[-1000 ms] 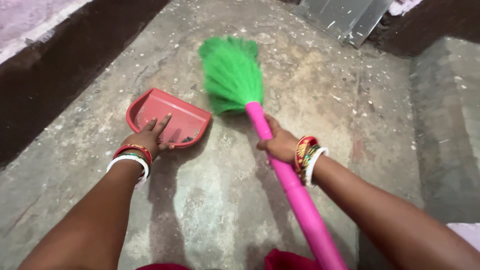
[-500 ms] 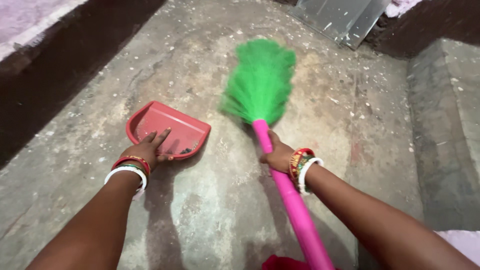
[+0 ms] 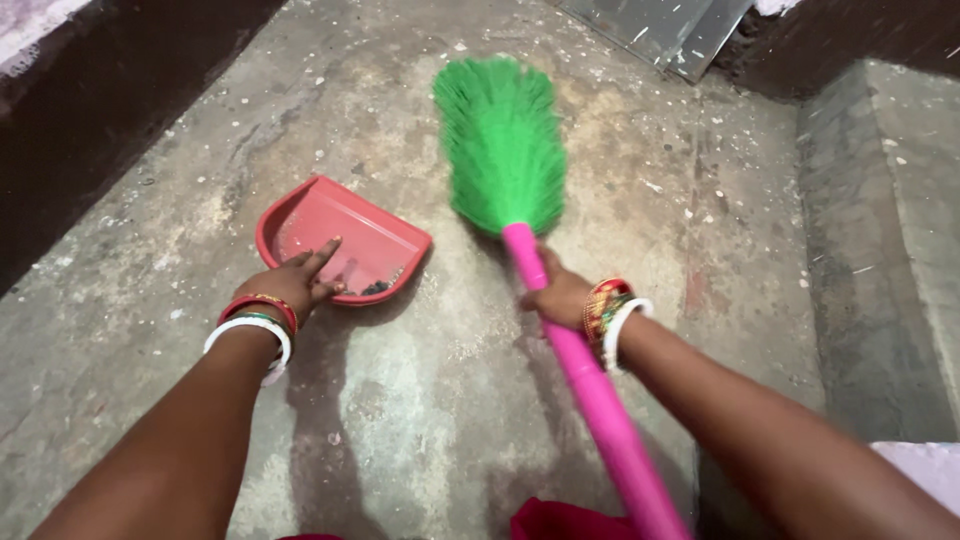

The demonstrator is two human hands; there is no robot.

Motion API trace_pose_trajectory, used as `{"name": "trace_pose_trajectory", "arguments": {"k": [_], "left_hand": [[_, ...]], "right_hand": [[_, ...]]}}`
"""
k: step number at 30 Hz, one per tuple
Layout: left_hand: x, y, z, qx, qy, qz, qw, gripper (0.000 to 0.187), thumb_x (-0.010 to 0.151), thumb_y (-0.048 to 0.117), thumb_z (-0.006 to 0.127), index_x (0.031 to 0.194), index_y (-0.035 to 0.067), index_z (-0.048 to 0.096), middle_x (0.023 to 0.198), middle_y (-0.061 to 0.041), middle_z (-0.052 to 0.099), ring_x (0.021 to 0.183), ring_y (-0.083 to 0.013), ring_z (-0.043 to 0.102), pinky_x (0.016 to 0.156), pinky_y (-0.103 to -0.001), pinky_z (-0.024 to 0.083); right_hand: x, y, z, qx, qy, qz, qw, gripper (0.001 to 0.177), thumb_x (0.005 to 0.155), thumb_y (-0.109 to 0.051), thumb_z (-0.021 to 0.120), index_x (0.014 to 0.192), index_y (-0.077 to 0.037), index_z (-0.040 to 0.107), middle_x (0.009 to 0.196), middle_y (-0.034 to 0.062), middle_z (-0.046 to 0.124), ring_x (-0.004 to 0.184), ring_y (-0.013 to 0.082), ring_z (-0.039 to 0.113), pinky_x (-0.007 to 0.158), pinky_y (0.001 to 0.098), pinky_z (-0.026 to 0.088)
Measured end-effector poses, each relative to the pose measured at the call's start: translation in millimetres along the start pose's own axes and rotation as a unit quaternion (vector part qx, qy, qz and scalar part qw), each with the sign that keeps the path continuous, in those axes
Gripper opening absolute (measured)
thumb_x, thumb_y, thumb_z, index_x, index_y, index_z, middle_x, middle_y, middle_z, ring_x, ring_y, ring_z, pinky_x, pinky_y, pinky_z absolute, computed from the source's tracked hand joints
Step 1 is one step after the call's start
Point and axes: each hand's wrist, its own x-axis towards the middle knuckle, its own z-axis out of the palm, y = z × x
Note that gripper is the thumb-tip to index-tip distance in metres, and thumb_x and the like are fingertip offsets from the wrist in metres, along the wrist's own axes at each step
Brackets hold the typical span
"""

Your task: The person sweeps debris from a concrete floor into a red dustpan using a green broom, then picks up the dustpan and continues to sweep around the corners of the room.

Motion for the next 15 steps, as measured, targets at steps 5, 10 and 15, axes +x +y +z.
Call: {"name": "trace_pose_trajectory", "arguments": {"k": [5,10,15], "left_hand": [[-3.5,-6.8,-9.0,0.0,0.003,-0.013,1.0,0.081,0.094,0.058,0.055,0.162,0.05,0.012,0.161,0.002,0.041,0.136,-0.0268,0.055,0.108,-0.047,0.049],[-12.3,-0.8,-22.6,-0.007,0.009,-0.032,0.999,0.084,0.094,0.057,0.056,0.164,0.047,0.012,0.153,0.001,0.051,0.132,-0.027,0.058,0.106,-0.048,0.05],[-20.5,5.6,-29.8,0.0,0.014,-0.046,0.999,0.085,0.095,0.054,0.058,0.165,0.045,0.012,0.148,-0.003,0.058,0.13,-0.0308,0.06,0.106,-0.049,0.05]], "right_hand": [[-11.1,-22.5,26.2,-0.045,-0.029,-0.105,0.993,0.104,0.082,-0.012,0.071,0.163,-0.026,0.007,0.113,0.025,0.071,0.063,0.0237,0.069,0.055,0.0366,0.06],[-32.9,-35.9,-16.2,0.032,0.0,-0.049,0.998,0.099,0.083,-0.01,0.066,0.162,-0.032,0.01,0.11,0.0217,0.066,0.057,0.025,0.063,0.049,0.0389,0.058],[-17.2,-2.1,-48.5,0.042,0.041,-0.049,0.997,0.097,0.083,-0.008,0.068,0.16,-0.029,0.013,0.111,0.0151,0.064,0.057,0.0233,0.064,0.05,0.0393,0.059]]}}
